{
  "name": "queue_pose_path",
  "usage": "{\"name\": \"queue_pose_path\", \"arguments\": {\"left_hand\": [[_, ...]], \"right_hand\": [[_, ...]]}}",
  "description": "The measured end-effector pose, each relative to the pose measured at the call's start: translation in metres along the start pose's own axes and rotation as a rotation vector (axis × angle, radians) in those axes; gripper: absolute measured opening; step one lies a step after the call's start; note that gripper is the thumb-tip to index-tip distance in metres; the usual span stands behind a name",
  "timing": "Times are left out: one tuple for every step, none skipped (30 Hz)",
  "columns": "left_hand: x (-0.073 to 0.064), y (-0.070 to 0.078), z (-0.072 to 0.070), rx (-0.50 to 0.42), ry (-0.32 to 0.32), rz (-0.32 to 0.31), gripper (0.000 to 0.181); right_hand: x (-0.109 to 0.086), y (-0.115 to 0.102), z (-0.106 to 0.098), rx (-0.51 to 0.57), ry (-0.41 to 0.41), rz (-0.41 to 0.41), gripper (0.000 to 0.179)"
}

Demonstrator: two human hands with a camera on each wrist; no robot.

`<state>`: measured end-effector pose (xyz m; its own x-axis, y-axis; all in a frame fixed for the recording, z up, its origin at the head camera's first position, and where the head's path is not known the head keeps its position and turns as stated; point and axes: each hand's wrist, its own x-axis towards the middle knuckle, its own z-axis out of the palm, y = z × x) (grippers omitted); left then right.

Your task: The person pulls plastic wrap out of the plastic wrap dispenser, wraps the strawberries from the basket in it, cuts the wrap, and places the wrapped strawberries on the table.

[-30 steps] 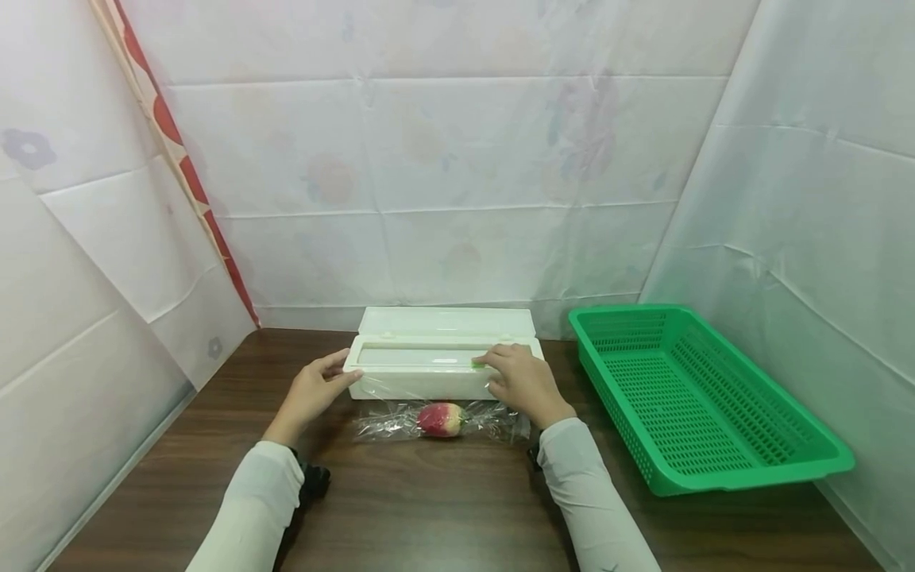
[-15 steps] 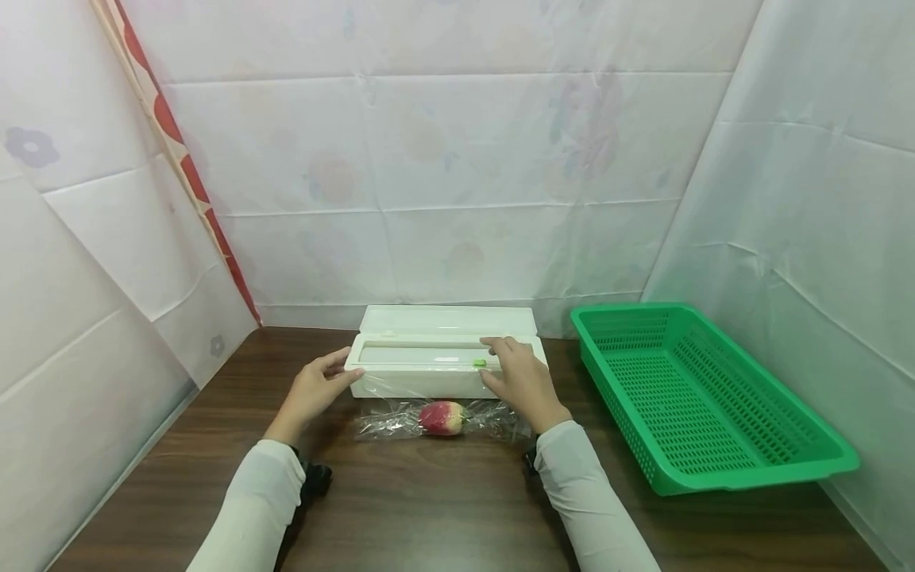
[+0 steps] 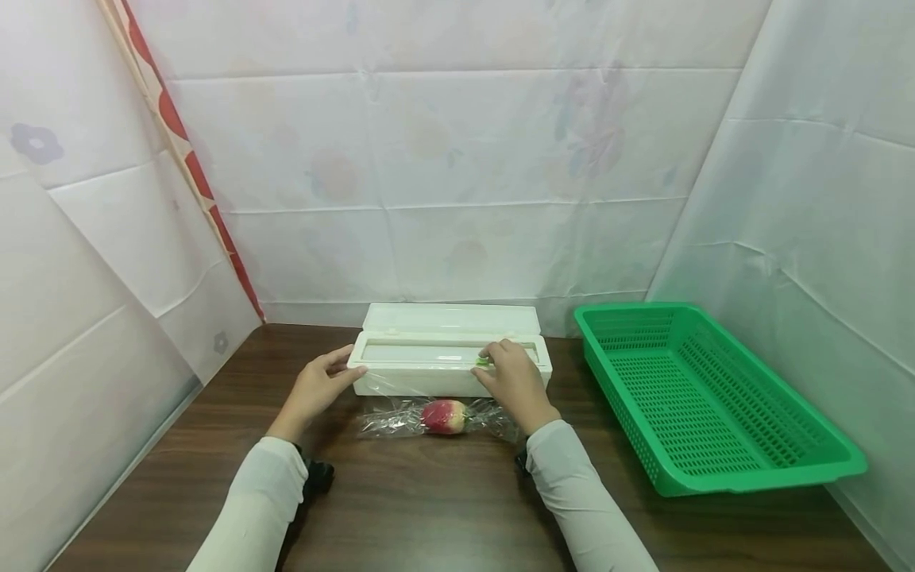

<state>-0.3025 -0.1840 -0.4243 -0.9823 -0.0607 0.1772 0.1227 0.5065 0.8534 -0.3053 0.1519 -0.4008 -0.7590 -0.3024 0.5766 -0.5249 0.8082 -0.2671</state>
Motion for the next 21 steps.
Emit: {"name": "queue_pose_path", "arguments": {"left_hand": [[-0.0001,-0.0001,0.0002,0.001,0.001,-0.002,0.066],[-0.0003,-0.0001,0.0003,0.002,0.0,-0.003,0.067],[-0.0007,-0.0001,0.0004,0.004,0.0,-0.004,0.067],[-0.0009,0.0001,0.0004,0.005,0.0,-0.01,0.067],[-0.0012,0.0003,0.0004,0.005,-0.001,-0.015,0.067],[-0.0013,0.0004,0.0003,0.005,-0.003,-0.02,0.067],[-0.0014,0.0006,0.0002,0.004,-0.005,-0.024,0.067],[-0.0016,0.0011,0.0001,0.003,-0.006,-0.027,0.067],[-0.0017,0.0015,0.0,0.0,-0.006,-0.03,0.067],[-0.0017,0.0019,-0.0001,-0.002,-0.007,-0.028,0.067],[-0.0017,0.0021,-0.0003,-0.003,-0.007,-0.024,0.067],[-0.0017,0.0024,-0.0005,-0.004,-0.008,-0.019,0.067],[-0.0017,0.0027,-0.0005,-0.006,-0.006,-0.017,0.067],[-0.0017,0.0029,-0.0006,-0.008,-0.007,-0.014,0.067],[-0.0017,0.0029,-0.0006,-0.008,-0.008,-0.01,0.068],[-0.0017,0.0029,-0.0006,-0.007,-0.011,-0.007,0.068],[-0.0018,0.0028,-0.0006,-0.008,-0.012,-0.009,0.068],[-0.0019,0.0028,-0.0005,-0.008,-0.014,-0.009,0.068],[-0.0017,0.0027,-0.0005,-0.006,-0.015,-0.01,0.068],[-0.0018,0.0025,-0.0007,-0.003,-0.016,-0.009,0.069],[-0.0018,0.0025,-0.0008,0.001,-0.016,-0.007,0.069]], "right_hand": [[0.0001,0.0003,-0.0002,-0.005,-0.008,0.005,0.023],[0.0003,0.0006,-0.0004,-0.008,-0.016,0.007,0.022],[0.0006,0.0008,-0.0008,-0.012,-0.023,0.008,0.022],[0.0009,0.0012,-0.001,-0.014,-0.028,0.007,0.021],[0.0012,0.0013,-0.0014,-0.014,-0.031,0.004,0.021],[0.0015,0.0013,-0.0019,-0.015,-0.034,0.0,0.021],[0.0017,0.0014,-0.0024,-0.016,-0.037,-0.003,0.02],[0.002,0.0014,-0.0029,-0.019,-0.039,-0.007,0.02],[0.0022,0.0014,-0.0033,-0.017,-0.039,-0.011,0.02],[0.0024,0.0014,-0.0038,-0.013,-0.039,-0.015,0.019],[0.0026,0.0012,-0.0043,-0.01,-0.038,-0.017,0.019],[0.0027,0.0012,-0.0047,-0.006,-0.037,-0.018,0.018],[0.0028,0.0013,-0.0048,-0.005,-0.037,-0.019,0.018],[0.0028,0.0012,-0.0049,-0.003,-0.038,-0.019,0.017],[0.0027,0.0012,-0.0049,-0.001,-0.039,-0.017,0.017],[0.0024,0.0011,-0.005,-0.003,-0.041,-0.014,0.017],[0.0022,0.0011,-0.0049,-0.005,-0.044,-0.012,0.016],[0.002,0.0012,-0.0046,-0.009,-0.047,-0.01,0.016],[0.0019,0.0014,-0.0042,-0.011,-0.049,-0.009,0.016],[0.0019,0.0014,-0.0039,-0.013,-0.051,-0.009,0.016],[0.002,0.0015,-0.0036,-0.012,-0.051,-0.012,0.016]]}}
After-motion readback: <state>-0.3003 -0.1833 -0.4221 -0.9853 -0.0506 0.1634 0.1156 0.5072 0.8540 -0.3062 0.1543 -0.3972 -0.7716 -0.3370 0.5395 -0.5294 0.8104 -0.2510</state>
